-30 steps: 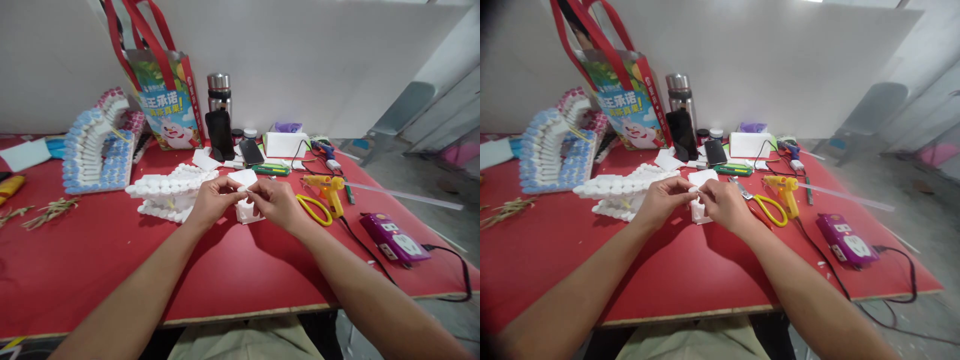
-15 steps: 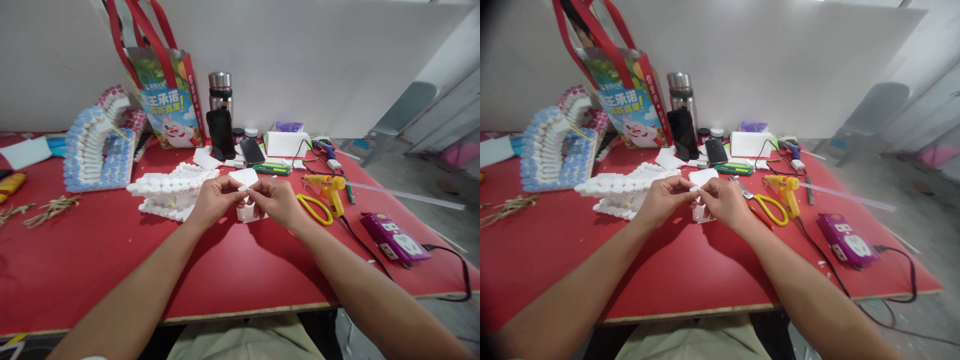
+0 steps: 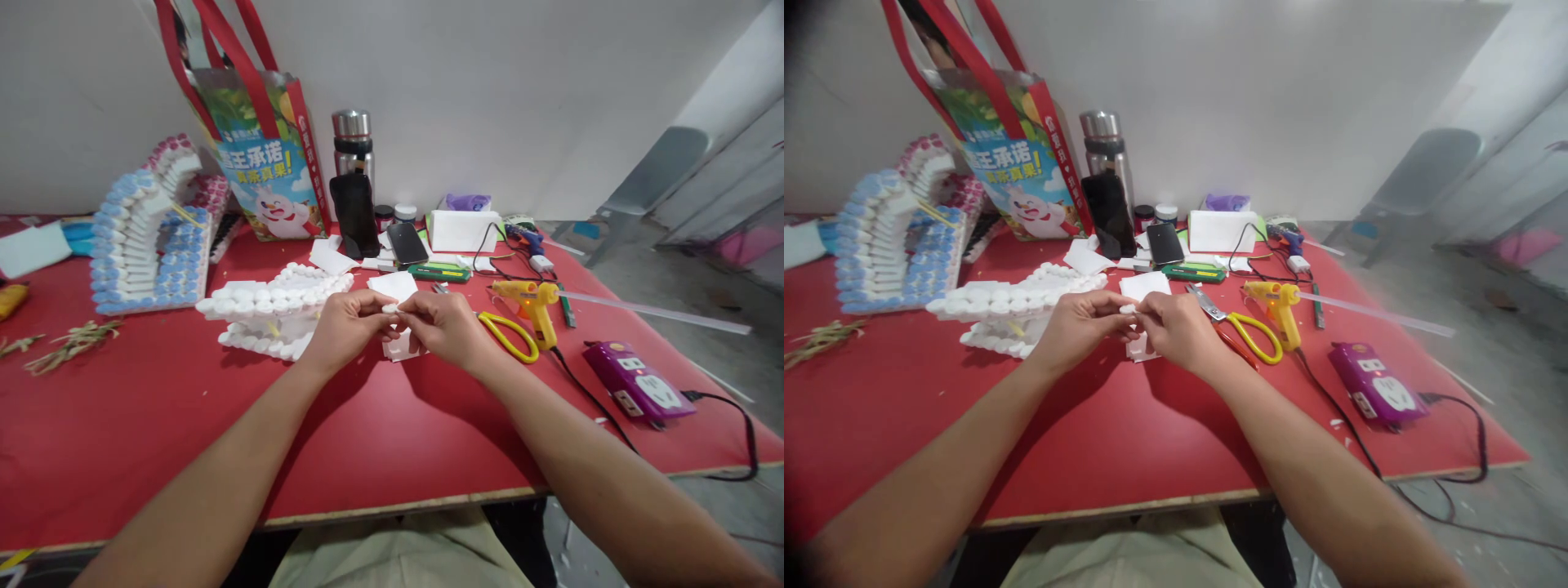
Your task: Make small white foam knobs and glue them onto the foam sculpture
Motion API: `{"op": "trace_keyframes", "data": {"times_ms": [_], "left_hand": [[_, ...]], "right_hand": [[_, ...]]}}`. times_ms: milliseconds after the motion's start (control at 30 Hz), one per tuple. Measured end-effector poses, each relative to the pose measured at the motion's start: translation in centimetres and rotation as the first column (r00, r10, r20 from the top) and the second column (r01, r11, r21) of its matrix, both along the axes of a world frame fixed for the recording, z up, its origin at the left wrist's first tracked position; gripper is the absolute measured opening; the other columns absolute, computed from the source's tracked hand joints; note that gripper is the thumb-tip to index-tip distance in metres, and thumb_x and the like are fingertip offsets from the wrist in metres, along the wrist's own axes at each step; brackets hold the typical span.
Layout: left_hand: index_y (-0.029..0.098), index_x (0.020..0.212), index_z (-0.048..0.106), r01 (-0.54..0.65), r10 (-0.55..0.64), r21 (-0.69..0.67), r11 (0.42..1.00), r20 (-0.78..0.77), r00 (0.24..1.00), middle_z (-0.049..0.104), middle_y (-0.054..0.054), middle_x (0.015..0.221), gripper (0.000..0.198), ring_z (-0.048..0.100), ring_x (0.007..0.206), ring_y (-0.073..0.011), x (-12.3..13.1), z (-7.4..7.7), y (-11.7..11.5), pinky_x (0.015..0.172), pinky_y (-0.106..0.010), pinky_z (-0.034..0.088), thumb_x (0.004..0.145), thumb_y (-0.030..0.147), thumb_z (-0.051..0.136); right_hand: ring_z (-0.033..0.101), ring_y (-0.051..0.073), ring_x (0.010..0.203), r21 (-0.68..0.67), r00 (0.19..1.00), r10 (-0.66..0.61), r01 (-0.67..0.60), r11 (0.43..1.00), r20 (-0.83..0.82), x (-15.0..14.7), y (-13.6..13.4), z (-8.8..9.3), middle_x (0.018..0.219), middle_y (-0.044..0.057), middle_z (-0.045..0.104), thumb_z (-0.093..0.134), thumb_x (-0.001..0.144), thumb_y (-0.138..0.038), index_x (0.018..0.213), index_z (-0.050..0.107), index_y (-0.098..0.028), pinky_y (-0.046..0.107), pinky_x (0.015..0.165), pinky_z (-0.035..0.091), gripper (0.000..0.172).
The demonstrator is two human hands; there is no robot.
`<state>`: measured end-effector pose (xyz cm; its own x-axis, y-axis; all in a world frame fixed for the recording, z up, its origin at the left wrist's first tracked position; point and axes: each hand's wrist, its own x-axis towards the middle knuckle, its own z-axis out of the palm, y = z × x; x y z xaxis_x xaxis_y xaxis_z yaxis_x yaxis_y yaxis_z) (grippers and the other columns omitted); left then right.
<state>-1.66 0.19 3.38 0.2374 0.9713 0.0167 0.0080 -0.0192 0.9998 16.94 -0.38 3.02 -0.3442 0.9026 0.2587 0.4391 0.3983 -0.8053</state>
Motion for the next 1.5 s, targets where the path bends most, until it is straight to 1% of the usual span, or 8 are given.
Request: {"op": "trace_keyframes", "data": {"times_ms": [300, 533, 633, 800, 967, 1167, 1300, 1500], "left_hand": [[0.015, 0.081, 0.07, 0.004, 0.033, 0.168, 0.986, -0.212, 0.977, 0.074, -0.004, 0.07, 0.017, 0.067, 0.055, -0.0156, 0.0, 0.1, -0.6, 0.056, -0.027, 0.054, 0.075, 0.028, 0.079], [0.017, 0.077, 0.071, 0.025, 0.099, 0.301, 0.953, -0.391, 0.915, 0.07, -0.001, 0.067, 0.006, 0.063, 0.058, -0.0143, 0.2, -0.6, -0.7, 0.055, -0.025, 0.046, 0.079, 0.022, 0.069], [0.018, 0.091, 0.075, 0.099, 0.019, 0.268, 0.958, -0.406, 0.914, 0.07, -0.001, 0.069, 0.014, 0.065, 0.06, -0.0154, 0.3, -0.8, -0.6, 0.059, -0.026, 0.05, 0.082, 0.022, 0.065], [0.018, 0.106, 0.076, 0.227, -0.182, 0.125, 0.966, -0.298, 0.937, 0.073, -0.004, 0.074, 0.026, 0.069, 0.063, -0.0181, 0.3, -0.7, -0.4, 0.065, -0.031, 0.056, 0.09, 0.028, 0.059], [0.014, 0.103, 0.073, 0.205, -0.201, 0.008, 0.979, -0.157, 0.967, 0.07, -0.004, 0.066, 0.024, 0.069, 0.059, -0.0186, 0.5, -0.7, -0.2, 0.061, -0.032, 0.058, 0.09, 0.032, 0.065], [0.015, 0.096, 0.073, 0.298, -0.244, -0.153, 0.942, 0.294, 0.924, 0.075, -0.006, 0.086, 0.027, 0.072, 0.073, -0.0145, 0.0, -0.7, 0.5, 0.076, -0.027, 0.058, 0.077, 0.032, 0.084], [0.014, 0.093, 0.076, 0.41, -0.284, -0.227, 0.883, 0.437, 0.853, 0.074, -0.007, 0.092, 0.026, 0.07, 0.074, -0.0126, -0.5, -0.7, 0.6, 0.074, -0.023, 0.057, 0.075, 0.029, 0.086], [0.014, 0.091, 0.077, 0.469, -0.326, -0.243, 0.849, 0.456, 0.828, 0.073, -0.008, 0.086, 0.026, 0.068, 0.069, -0.0121, -0.4, -0.8, 0.3, 0.069, -0.023, 0.056, 0.074, 0.03, 0.087]], "right_hand": [[0.065, 0.014, 0.049, -0.254, 0.967, 0.097, -0.157, 0.954, -0.235, 0.8, 0.4, 1.1, 0.057, 0.002, 0.066, 0.067, 0.089, -0.04, 0.079, 0.07, -0.013, 0.026, 0.051, 0.054, 0.028], [0.07, 0.016, 0.054, -0.266, 0.989, 0.067, -0.1, 0.959, -0.128, 0.7, 0.4, 0.5, 0.062, 0.005, 0.071, 0.07, 0.087, -0.039, 0.078, 0.07, -0.014, 0.025, 0.05, 0.055, 0.027], [0.069, 0.017, 0.052, -0.299, 0.997, 0.005, -0.03, 0.954, -0.082, 0.6, 0.7, 0.0, 0.06, 0.006, 0.071, 0.068, 0.087, -0.034, 0.074, 0.069, -0.015, 0.026, 0.048, 0.056, 0.023], [0.069, 0.016, 0.05, -0.33, 0.996, -0.028, 0.0, 0.944, -0.081, 0.6, 1.1, 0.1, 0.057, 0.006, 0.07, 0.071, 0.086, -0.031, 0.069, 0.069, -0.014, 0.024, 0.046, 0.055, 0.023], [0.066, 0.016, 0.046, -0.414, 0.985, -0.094, 0.027, 0.91, -0.144, 0.7, 1.0, 1.0, 0.055, 0.007, 0.069, 0.081, 0.079, -0.046, 0.063, 0.067, -0.014, 0.023, 0.042, 0.053, 0.039], [0.063, 0.013, 0.043, -0.467, 0.863, -0.15, -0.109, 0.878, -0.483, 1.6, 1.1, 2.1, 0.065, 0.009, 0.073, 0.068, 0.084, -0.066, 0.075, 0.071, -0.012, 0.022, 0.04, 0.048, 0.055], [0.054, 0.008, 0.038, -0.468, 0.828, -0.148, -0.15, 0.871, -0.541, 1.8, 1.1, 2.3, 0.06, 0.005, 0.069, 0.067, 0.087, -0.061, 0.075, 0.072, -0.012, 0.021, 0.038, 0.042, 0.051], [0.053, 0.007, 0.043, -0.399, 0.822, -0.026, -0.249, 0.883, -0.569, 1.8, 0.8, 2.1, 0.064, 0.003, 0.069, 0.075, 0.084, -0.047, 0.079, 0.072, -0.014, 0.02, 0.04, 0.039, 0.034]]}}
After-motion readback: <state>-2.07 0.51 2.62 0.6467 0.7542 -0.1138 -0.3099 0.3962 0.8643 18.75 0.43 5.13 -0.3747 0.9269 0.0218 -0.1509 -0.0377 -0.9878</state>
